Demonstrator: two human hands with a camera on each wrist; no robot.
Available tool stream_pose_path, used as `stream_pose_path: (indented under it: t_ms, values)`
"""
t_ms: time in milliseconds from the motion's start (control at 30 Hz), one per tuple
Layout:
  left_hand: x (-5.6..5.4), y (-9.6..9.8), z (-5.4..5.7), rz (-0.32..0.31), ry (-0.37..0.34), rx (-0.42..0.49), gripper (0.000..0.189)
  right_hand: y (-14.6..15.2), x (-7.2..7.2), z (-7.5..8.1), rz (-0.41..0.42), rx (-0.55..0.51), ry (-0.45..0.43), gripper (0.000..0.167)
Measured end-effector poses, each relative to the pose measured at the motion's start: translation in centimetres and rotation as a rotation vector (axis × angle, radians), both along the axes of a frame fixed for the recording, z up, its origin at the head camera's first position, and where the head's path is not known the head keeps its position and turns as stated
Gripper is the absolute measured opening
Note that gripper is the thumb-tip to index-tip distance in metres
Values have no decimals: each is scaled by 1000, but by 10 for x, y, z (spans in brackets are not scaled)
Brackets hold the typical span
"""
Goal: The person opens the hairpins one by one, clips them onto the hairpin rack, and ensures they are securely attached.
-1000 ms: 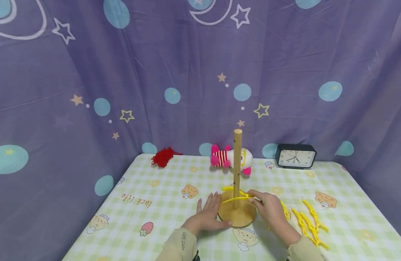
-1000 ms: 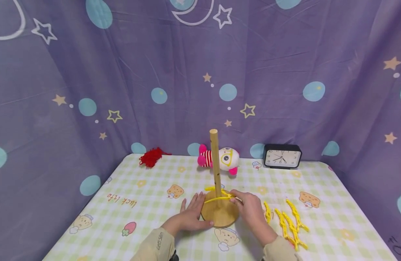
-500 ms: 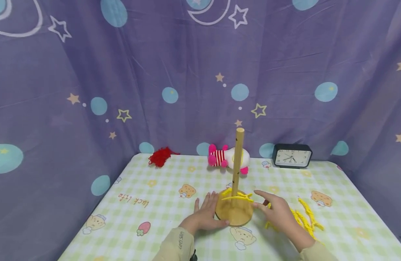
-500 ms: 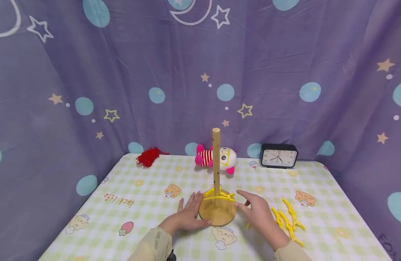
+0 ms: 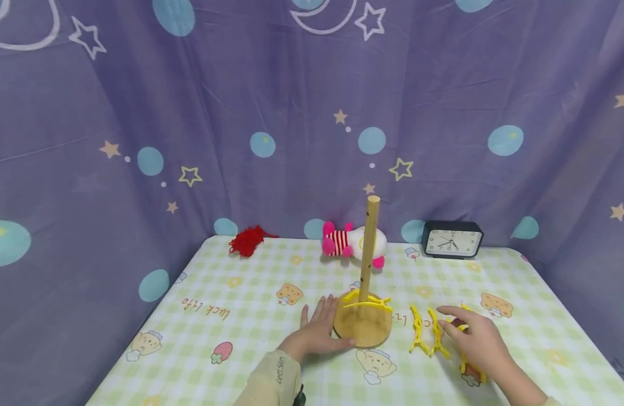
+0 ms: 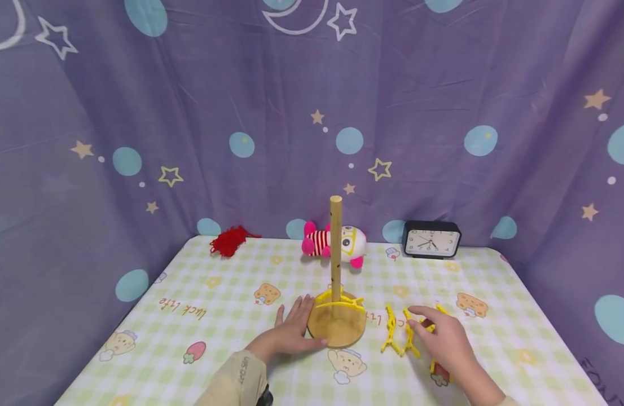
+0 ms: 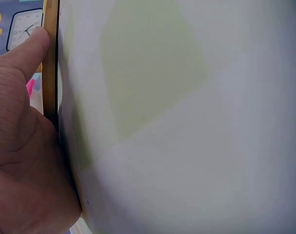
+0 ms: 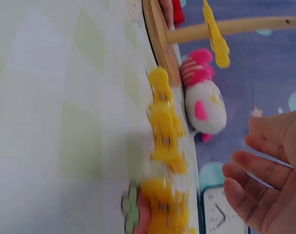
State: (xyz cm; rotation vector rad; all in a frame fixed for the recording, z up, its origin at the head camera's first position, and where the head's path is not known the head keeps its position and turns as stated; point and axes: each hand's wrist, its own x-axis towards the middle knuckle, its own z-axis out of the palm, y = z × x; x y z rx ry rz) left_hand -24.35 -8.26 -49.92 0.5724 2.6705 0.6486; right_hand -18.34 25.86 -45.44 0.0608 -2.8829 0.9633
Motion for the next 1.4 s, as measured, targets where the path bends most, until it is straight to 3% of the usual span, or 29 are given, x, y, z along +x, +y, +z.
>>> stream_pose_path:
  t_ms: [133,233,367,733,1400]
  values:
    - [-4,-2,-8,10,9,9,114,20,7,0,-24,19,13,34]
    - [-6,-3,-11,12,18,19,114,32,10,0,-48,41,-30,38]
    - [-6,-3,-11,13,21,27,113,46,11,0,-85,81,-119,47]
    - [-6,-4,-8,9,19,23,113,73,7,-15,-62,200,-253,64]
    - [2,2,4,14,-11,-15,111,76,-1,-24,-74,209,-324,46]
